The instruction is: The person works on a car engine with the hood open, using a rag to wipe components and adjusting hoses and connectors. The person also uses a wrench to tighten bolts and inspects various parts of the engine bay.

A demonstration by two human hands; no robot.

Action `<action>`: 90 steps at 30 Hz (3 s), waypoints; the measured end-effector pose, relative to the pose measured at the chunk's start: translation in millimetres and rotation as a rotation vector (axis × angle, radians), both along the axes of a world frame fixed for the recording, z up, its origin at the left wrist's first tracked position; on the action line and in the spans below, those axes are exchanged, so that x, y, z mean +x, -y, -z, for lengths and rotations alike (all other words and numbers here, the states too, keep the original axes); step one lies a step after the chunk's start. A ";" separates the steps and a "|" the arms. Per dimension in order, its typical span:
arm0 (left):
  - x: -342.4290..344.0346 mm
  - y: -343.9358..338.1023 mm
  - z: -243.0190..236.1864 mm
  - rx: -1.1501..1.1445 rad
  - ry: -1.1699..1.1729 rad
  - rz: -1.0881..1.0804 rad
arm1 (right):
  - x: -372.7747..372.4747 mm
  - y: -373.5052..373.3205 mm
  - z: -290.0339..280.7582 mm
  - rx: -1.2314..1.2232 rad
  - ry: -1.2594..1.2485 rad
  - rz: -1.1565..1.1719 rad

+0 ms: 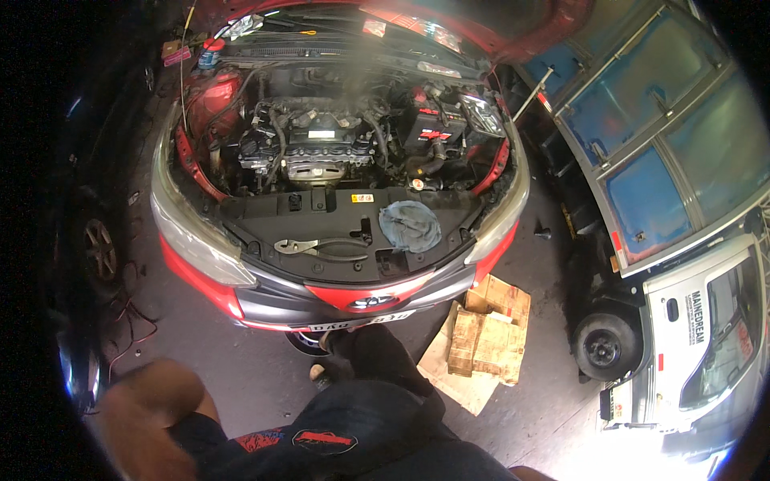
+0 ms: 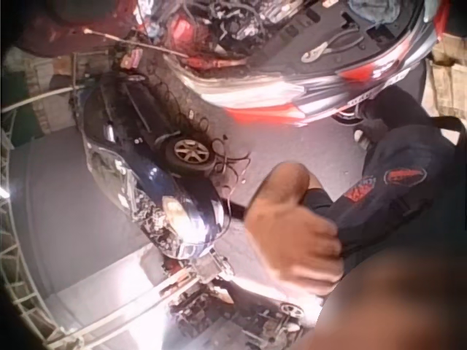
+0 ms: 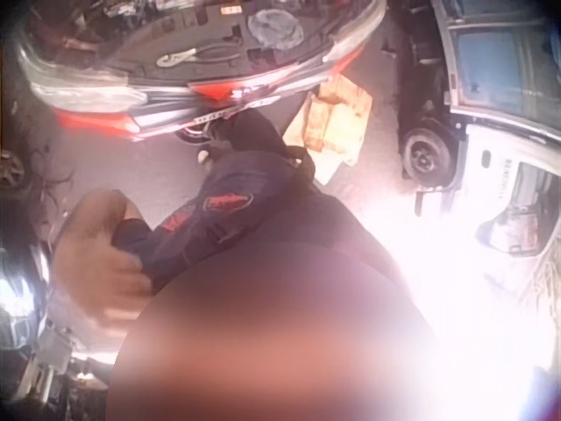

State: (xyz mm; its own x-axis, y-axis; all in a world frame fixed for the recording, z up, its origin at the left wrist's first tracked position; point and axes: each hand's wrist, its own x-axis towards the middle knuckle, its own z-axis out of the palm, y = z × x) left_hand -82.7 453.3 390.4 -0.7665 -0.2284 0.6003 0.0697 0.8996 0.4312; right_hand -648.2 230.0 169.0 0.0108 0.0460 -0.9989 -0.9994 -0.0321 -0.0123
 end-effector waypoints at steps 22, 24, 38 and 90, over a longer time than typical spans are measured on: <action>148.0 272.6 372.5 0.727 0.660 -1.950 | 575.3 380.3 129.3 -1.178 1.203 -0.481; 136.9 263.7 377.4 0.778 0.559 -1.971 | 595.0 375.1 138.2 -1.049 1.056 -0.375; 155.9 273.0 320.4 1.257 0.376 -1.797 | 617.3 367.1 139.3 -0.932 0.673 -0.430; 608.2 592.6 311.0 1.100 0.823 -1.454 | 629.8 373.2 165.0 -1.069 0.819 -0.500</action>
